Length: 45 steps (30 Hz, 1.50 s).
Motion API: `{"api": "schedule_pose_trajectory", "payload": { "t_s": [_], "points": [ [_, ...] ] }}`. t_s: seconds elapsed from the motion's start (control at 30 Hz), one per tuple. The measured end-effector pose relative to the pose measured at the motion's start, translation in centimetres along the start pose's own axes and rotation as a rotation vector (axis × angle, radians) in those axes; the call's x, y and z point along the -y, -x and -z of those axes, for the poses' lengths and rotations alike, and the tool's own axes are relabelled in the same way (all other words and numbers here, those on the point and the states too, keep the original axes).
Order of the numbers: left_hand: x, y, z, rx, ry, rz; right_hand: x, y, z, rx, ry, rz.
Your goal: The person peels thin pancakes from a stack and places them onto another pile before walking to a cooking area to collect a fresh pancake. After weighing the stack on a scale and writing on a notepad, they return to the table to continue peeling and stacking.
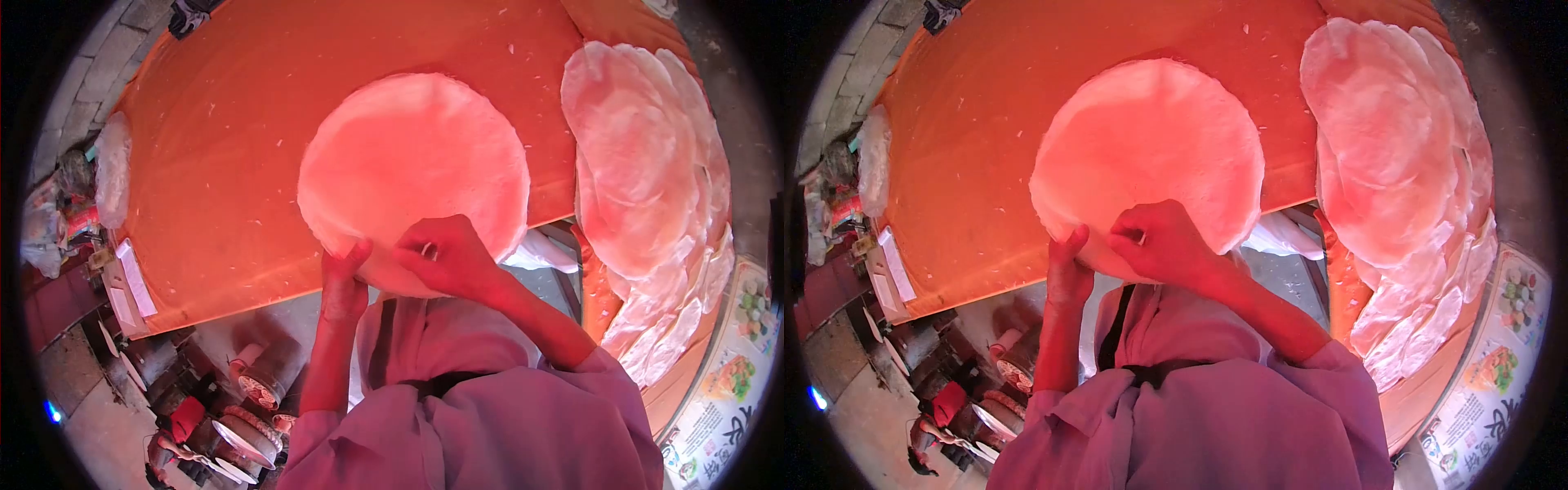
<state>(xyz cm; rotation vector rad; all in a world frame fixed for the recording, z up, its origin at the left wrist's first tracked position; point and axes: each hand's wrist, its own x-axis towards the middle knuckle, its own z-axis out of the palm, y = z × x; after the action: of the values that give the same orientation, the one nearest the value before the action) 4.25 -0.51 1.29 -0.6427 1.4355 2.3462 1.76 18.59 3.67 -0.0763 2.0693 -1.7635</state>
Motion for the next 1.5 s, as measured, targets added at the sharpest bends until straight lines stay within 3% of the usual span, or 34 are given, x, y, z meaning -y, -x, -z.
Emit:
{"api": "schedule_pose_trajectory", "payload": {
  "t_s": [0.13,0.23,0.33,0.43,0.53,0.57,0.67,0.77,0.83,0.87,0.9,1.03,1.17,1.23,1.27,1.37,1.4,1.47,1.5],
  "points": [
    [0.4,0.2,0.7,0.025,0.062,-0.008,-1.5,-0.5,1.7,0.136,-0.264,-0.220],
    [0.2,0.2,0.5,0.029,0.038,0.010,-0.2,-0.3,0.6,0.136,-0.064,-0.127],
    [0.0,0.0,0.2,0.026,0.026,0.004,-0.8,0.0,0.3,-0.064,0.035,0.023],
    [0.2,0.2,0.3,-0.025,0.027,0.024,0.1,-0.3,2.9,-0.298,0.052,-0.131],
    [0.0,0.2,-0.2,-0.003,0.044,-0.002,-0.4,0.4,0.2,-0.181,0.280,0.049],
    [0.1,0.2,-0.2,0.001,0.042,0.002,0.0,0.6,-0.9,-0.194,0.311,0.292],
    [0.3,0.2,0.6,0.012,0.048,0.008,-0.9,0.9,-1.5,-0.193,0.410,0.371],
    [1.2,0.8,2.5,-0.024,0.071,0.028,-0.9,0.8,0.5,-0.128,0.115,0.066],
    [2.8,0.4,3.7,-0.099,0.095,0.074,-3.0,0.4,-0.7,-0.130,0.040,0.224],
    [2.0,0.3,2.2,-0.005,0.078,0.026,-2.8,0.2,-1.0,-0.065,0.076,0.227],
    [1.4,0.3,1.5,-0.034,0.062,0.033,-2.7,0.1,-1.1,0.006,0.102,0.231],
    [0.7,0.7,1.2,-0.108,0.145,0.082,-2.3,-0.2,1.3,-0.076,-0.012,0.087],
    [2.1,-0.3,3.8,-0.103,0.124,0.098,1.5,-1.7,9.2,-0.322,0.039,0.027],
    [3.2,-0.4,4.9,-0.122,0.132,0.100,3.1,-3.3,15.2,-0.587,0.055,0.219],
    [3.4,-0.3,4.9,-0.125,0.152,0.097,4.3,-3.8,19.6,-0.531,0.013,0.156],
    [4.9,-0.9,6.7,-0.137,0.227,0.138,6.2,-2.7,31.4,-0.734,0.109,0.395],
    [5.2,-1.2,7.3,-0.141,0.255,0.158,5.1,-2.7,37.6,-0.875,0.484,0.536],
    [5.8,-1.4,8.3,-0.117,0.280,0.178,1.9,-0.9,45.4,-0.970,0.125,0.369],
    [6.0,-1.3,8.5,-0.107,0.292,0.191,1.0,0.7,48.0,-1.046,0.269,0.173]
  ]
}}
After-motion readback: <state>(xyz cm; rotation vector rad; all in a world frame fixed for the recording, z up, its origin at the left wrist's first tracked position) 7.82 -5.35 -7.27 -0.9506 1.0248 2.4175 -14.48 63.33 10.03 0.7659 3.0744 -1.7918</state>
